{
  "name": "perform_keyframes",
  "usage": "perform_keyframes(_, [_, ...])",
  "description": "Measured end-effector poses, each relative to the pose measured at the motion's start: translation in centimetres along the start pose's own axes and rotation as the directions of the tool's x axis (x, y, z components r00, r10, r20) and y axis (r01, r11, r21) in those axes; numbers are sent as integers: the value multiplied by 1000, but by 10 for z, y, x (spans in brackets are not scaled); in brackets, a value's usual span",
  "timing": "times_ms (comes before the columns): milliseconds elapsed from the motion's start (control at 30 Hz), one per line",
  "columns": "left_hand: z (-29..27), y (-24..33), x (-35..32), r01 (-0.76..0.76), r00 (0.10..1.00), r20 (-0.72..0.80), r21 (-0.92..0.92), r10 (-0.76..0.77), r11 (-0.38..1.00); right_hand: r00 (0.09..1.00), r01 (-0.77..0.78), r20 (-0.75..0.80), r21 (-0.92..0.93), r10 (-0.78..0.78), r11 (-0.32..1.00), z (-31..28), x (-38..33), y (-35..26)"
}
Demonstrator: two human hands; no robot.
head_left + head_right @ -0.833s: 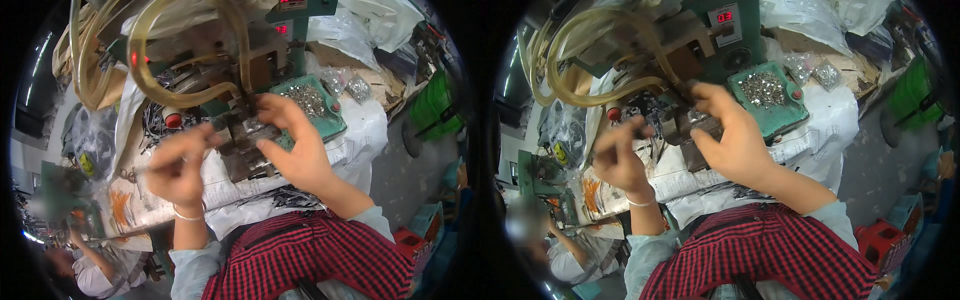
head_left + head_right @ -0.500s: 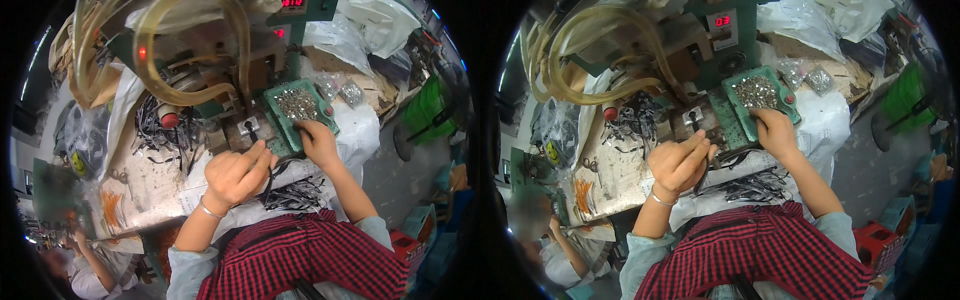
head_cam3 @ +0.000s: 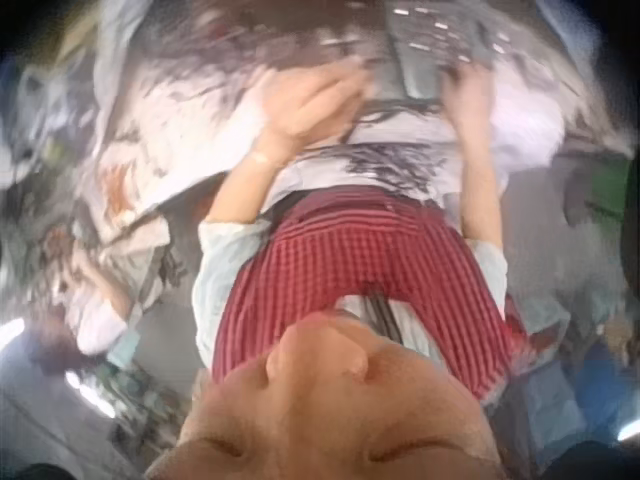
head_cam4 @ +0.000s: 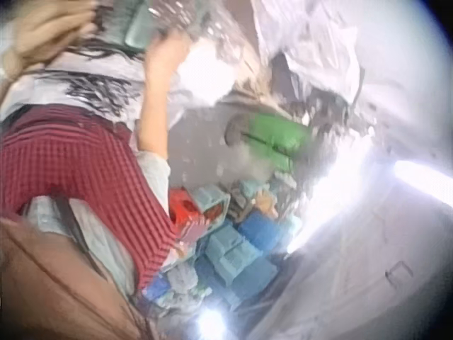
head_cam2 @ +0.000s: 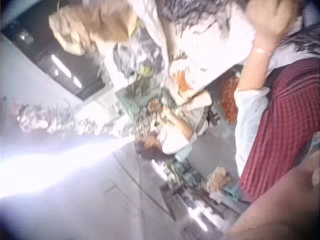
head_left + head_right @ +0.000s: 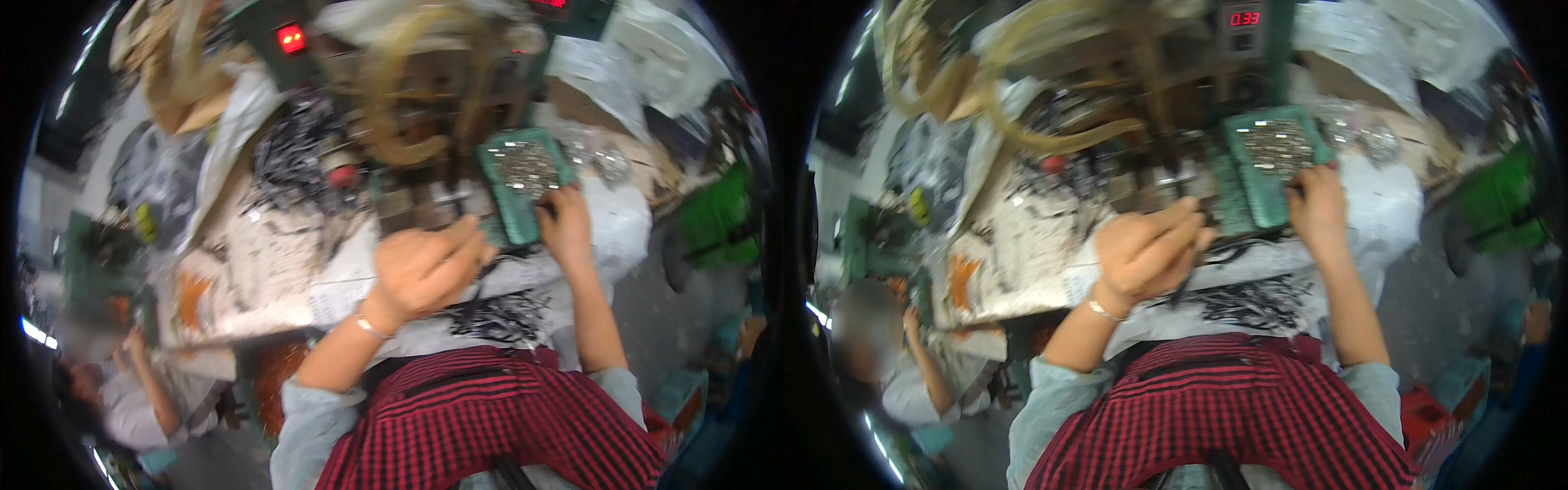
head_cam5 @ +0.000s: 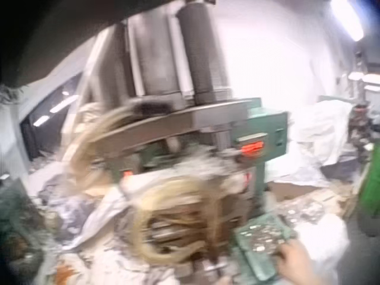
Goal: The person repeatedly picks small metal components from a green tray and places them into a machine, then removes the assembled items. The cycle continues with consistent hand movements and machine operation.
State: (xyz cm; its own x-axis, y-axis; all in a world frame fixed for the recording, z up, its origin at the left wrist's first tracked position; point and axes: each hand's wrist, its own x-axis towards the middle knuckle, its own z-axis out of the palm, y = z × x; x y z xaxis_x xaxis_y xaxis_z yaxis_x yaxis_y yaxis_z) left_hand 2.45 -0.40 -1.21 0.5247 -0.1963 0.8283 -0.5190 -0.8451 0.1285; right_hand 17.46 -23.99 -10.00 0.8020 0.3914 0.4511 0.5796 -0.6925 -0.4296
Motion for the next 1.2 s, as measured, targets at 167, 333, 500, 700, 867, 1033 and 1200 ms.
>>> perform_keyframes(167, [-47, 32, -32, 165, 974, 152, 47, -170, 985, 999, -24, -28, -31, 24, 999, 8, -4, -9])
perform_keyframes(333, [-126, -3, -60, 574, 751, -498, 166, -434, 802, 976, -177, -55, 354, 210, 918, 2, -1, -8])
perform_keyframes(500, [-150, -123, -87, 649, 674, -141, 582, -725, 490, 982, 61, -189, 178, -26, 982, -2, 22, -28])
perform_keyframes(700, [-100, -211, -174, 823, 156, -132, 566, -979, 54, 940, 64, -341, 168, -3, 984, 9, 13, -19])
perform_keyframes(867, [-136, -196, -192, 993, -102, 282, 90, -954, -79, 912, -223, -250, 368, 326, 903, -33, -46, 21])
perform_keyframes(1033, [-138, -135, -142, 762, -146, 591, -444, -793, -471, 948, -196, -110, 539, 299, 819, -47, -27, -32])
perform_keyframes(1200, [-96, -118, -101, 807, 109, 443, -562, -890, -182, 985, 173, -120, 580, -127, 796, -36, 42, -110])
